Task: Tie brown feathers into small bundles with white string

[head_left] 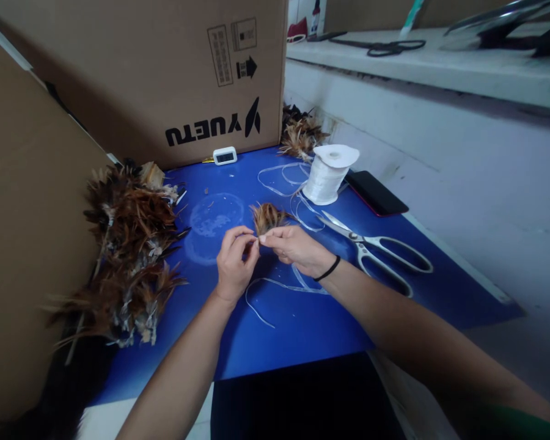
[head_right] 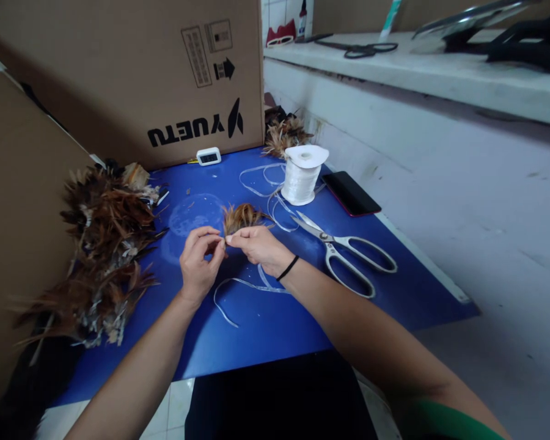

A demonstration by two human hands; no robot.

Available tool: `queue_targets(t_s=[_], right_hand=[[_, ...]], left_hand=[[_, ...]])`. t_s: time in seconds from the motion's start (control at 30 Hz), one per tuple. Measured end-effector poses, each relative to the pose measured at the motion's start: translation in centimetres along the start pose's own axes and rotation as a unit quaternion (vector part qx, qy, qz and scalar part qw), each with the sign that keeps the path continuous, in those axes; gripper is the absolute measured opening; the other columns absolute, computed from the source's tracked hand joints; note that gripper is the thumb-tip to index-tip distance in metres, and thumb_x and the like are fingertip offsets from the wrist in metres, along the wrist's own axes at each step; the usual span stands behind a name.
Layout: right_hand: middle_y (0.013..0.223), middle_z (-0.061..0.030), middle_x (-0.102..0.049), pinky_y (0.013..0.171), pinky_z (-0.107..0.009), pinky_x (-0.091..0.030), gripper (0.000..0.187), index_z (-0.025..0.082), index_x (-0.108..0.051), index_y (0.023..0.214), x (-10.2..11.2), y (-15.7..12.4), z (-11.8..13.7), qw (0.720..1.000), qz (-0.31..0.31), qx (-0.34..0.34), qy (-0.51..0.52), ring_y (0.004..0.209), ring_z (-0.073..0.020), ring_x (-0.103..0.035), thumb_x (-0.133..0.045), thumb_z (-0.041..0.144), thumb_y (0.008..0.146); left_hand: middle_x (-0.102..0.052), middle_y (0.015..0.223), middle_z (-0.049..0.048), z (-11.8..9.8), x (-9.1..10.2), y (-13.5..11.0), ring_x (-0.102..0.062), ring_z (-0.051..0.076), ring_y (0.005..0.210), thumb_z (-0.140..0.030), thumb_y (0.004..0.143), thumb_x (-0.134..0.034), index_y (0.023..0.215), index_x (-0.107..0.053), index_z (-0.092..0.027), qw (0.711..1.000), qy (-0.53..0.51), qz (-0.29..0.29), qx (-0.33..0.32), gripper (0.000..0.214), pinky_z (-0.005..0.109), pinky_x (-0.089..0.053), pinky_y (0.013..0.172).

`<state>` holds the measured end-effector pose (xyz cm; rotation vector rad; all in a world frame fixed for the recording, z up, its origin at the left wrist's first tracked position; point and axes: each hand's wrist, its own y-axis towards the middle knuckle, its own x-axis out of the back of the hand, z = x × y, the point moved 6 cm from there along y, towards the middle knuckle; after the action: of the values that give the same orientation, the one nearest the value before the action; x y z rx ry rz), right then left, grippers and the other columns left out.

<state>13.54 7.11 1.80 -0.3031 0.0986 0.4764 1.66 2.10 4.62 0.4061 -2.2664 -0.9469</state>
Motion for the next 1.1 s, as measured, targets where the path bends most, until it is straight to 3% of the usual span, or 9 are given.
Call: queue_targets(t_s=[0.2, 0.4, 0.57, 0.7, 0.8, 0.9, 1.0, 1.1], right_hand=[[0.040, 0.0102, -0.029, 0.038, -0.022, -0.011, 0.017, 0.016, -0.055, 0.063, 0.0, 0.1, -0.2, 1.000, 0.017, -0.010, 0.009, 0.037, -0.0037, -0.019, -0.061, 0.027, 0.073], [0.038, 0.0103, -0.029, 0.038, -0.021, -0.011, 0.013, 0.016, -0.055, 0.064, 0.2, -0.1, 0.1, 0.999, 0.029, -0.016, 0.006, 0.037, -0.0037, -0.019, -0.060, 0.024, 0.073], [0.041, 0.0096, -0.033, 0.039, -0.023, -0.010, 0.010, 0.015, -0.057, 0.064, 0.5, -0.2, 0.5, 1.000, 0.018, -0.020, -0.011, 0.038, -0.0034, -0.020, -0.063, 0.023, 0.068], [0.046, 0.0078, -0.041, 0.040, -0.024, -0.013, 0.007, 0.016, -0.058, 0.064, 0.8, -0.1, 0.6, 0.999, 0.005, -0.006, -0.047, 0.038, -0.0036, -0.023, -0.063, 0.021, 0.066], [0.053, 0.0045, -0.051, 0.045, -0.023, -0.024, 0.004, 0.015, -0.061, 0.066, 1.1, 0.1, 0.9, 0.994, 0.004, 0.042, -0.104, 0.045, -0.0050, -0.035, -0.062, 0.019, 0.066], [0.058, 0.0027, -0.055, 0.051, -0.023, -0.028, 0.006, 0.015, -0.063, 0.069, 1.5, 0.1, 1.6, 0.968, 0.008, 0.112, -0.223, 0.052, -0.0069, -0.041, -0.061, 0.021, 0.070], [0.061, 0.0022, -0.057, 0.054, -0.024, -0.029, 0.010, 0.017, -0.065, 0.073, 1.7, -0.1, 2.2, 0.920, 0.005, 0.163, -0.355, 0.055, -0.0079, -0.044, -0.058, 0.023, 0.075], [0.068, 0.0000, -0.062, 0.058, -0.024, -0.034, 0.015, 0.017, -0.067, 0.076, 1.6, -0.3, 2.6, 0.903, 0.010, 0.181, -0.390, 0.061, -0.0097, -0.051, -0.054, 0.025, 0.079]], left_hand=[[-0.063, 0.091, 0.0050, -0.1, -0.4, 0.0, -0.063, 0.011, 0.075, -0.015, 0.082, -0.054, 0.085, -0.059, -0.017, 1.000, -0.015, 0.019, -0.008, 0.007, 0.024, -0.054, 0.066], [-0.063, 0.090, 0.0041, 0.2, -0.6, 0.3, -0.060, 0.007, 0.063, -0.014, 0.082, -0.054, 0.084, -0.057, -0.016, 0.998, -0.053, 0.021, 0.026, 0.005, 0.019, -0.051, 0.058], [-0.062, 0.086, 0.0031, 0.5, -1.0, 0.3, -0.060, 0.009, 0.068, -0.016, 0.081, -0.055, 0.081, -0.057, -0.017, 0.996, -0.064, 0.042, 0.035, 0.002, 0.021, -0.050, 0.062], [-0.062, 0.086, 0.0030, 1.1, -1.3, 0.1, -0.061, 0.009, 0.068, -0.018, 0.082, -0.055, 0.080, -0.056, -0.017, 0.990, -0.098, 0.059, 0.079, 0.002, 0.022, -0.050, 0.063], [-0.061, 0.086, 0.0029, 1.6, -1.9, -0.2, -0.060, 0.009, 0.062, -0.022, 0.082, -0.055, 0.080, -0.054, -0.017, 0.974, -0.161, 0.082, 0.134, 0.005, 0.022, -0.049, 0.060], [-0.061, 0.084, 0.0023, 2.1, -2.5, -0.3, -0.060, 0.009, 0.059, -0.024, 0.081, -0.056, 0.078, -0.052, -0.017, 0.953, -0.218, 0.103, 0.186, 0.009, 0.022, -0.049, 0.058], [-0.062, 0.076, 0.0011, 2.6, -2.9, -0.5, -0.061, 0.010, 0.058, -0.026, 0.080, -0.057, 0.077, -0.051, -0.017, 0.935, -0.241, 0.119, 0.231, 0.012, 0.024, -0.049, 0.059], [-0.062, 0.072, 0.0006, 3.0, -3.0, -0.7, -0.062, 0.012, 0.058, -0.027, 0.079, -0.057, 0.077, -0.051, -0.017, 0.927, -0.243, 0.125, 0.257, 0.012, 0.025, -0.048, 0.059]])
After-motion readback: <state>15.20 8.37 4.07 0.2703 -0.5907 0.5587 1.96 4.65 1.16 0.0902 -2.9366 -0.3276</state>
